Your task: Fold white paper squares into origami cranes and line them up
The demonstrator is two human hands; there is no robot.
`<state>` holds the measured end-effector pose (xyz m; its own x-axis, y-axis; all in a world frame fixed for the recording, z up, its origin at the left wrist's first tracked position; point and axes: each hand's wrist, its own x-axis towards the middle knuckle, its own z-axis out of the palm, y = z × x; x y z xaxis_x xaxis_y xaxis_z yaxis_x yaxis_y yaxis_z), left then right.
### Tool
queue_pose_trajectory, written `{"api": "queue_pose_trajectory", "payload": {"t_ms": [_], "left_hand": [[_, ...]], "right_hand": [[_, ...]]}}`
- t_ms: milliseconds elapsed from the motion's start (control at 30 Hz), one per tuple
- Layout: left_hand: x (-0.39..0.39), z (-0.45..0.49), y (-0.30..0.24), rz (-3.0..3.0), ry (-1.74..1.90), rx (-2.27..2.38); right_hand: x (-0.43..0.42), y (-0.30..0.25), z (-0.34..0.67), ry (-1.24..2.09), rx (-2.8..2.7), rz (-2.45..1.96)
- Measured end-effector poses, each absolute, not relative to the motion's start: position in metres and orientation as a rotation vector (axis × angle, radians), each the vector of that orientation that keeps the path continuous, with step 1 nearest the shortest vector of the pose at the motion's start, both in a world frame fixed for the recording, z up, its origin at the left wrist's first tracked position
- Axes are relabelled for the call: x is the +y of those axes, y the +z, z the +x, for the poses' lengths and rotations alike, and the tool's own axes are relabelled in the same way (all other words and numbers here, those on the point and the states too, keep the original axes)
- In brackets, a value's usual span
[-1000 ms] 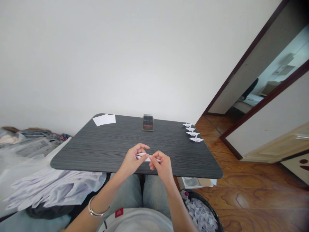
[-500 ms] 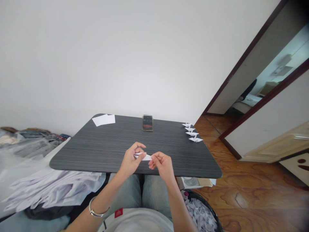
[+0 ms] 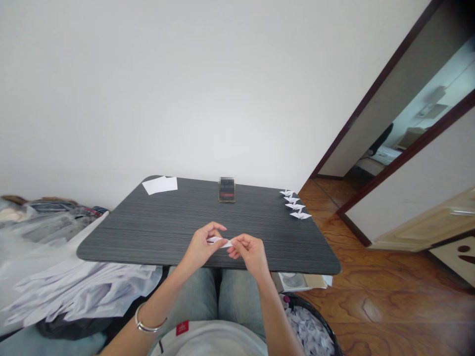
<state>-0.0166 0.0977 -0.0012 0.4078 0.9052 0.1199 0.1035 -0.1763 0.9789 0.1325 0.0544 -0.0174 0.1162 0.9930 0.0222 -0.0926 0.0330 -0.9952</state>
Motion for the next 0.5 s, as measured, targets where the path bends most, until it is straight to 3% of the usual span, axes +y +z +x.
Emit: {"api": "queue_pose_trajectory", "payload": {"t_ms": [500], "left_hand": [[0.105, -0.013, -0.012, 1.333, 0.918, 0.714]], "right_hand": [[0.059, -0.025, 0.136, 1.074, -1.061, -1.105]]}}
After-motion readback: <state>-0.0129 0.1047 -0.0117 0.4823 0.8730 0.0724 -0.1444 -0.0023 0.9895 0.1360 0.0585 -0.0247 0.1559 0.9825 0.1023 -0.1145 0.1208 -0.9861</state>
